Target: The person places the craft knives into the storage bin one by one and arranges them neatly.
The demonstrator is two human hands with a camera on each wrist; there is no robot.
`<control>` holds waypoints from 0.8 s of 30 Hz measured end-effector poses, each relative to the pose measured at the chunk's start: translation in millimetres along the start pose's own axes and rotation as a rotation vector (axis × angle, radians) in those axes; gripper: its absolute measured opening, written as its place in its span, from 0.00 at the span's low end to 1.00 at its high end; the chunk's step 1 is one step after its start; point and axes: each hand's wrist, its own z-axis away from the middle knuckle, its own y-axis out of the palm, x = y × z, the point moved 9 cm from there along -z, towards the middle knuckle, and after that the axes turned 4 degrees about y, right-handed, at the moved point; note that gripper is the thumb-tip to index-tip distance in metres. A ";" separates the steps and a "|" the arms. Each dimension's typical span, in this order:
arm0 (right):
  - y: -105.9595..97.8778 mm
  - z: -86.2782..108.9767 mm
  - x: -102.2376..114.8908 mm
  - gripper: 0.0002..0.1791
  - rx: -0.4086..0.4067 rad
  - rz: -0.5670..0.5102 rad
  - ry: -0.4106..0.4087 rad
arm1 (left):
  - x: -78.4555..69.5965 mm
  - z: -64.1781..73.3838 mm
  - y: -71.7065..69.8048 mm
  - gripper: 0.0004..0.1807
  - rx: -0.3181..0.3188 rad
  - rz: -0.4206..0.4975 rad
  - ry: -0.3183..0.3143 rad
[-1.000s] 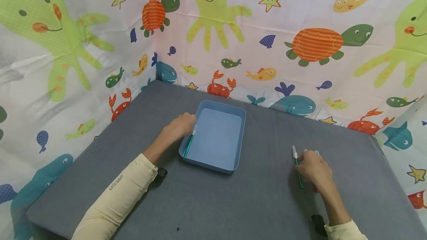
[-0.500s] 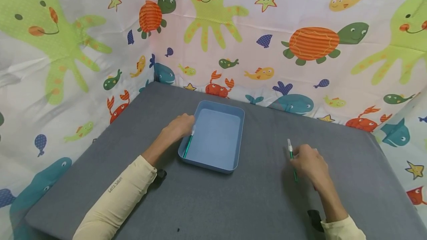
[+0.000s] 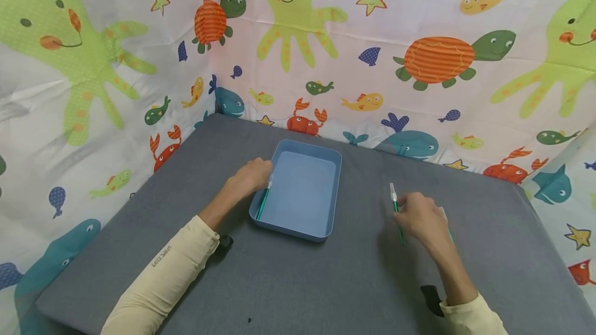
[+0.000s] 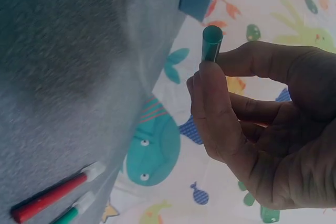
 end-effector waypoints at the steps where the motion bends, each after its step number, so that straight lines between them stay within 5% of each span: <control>1: -0.9 0.4 3.0 0.19 -0.006 -0.002 -0.010 | -0.1 0.1 -0.1 0.10 0.001 0.000 -0.001; 24: 0.5 0.6 49.7 0.19 -0.078 -0.087 -0.124 | 2.6 -0.2 1.9 0.10 0.017 0.006 -0.027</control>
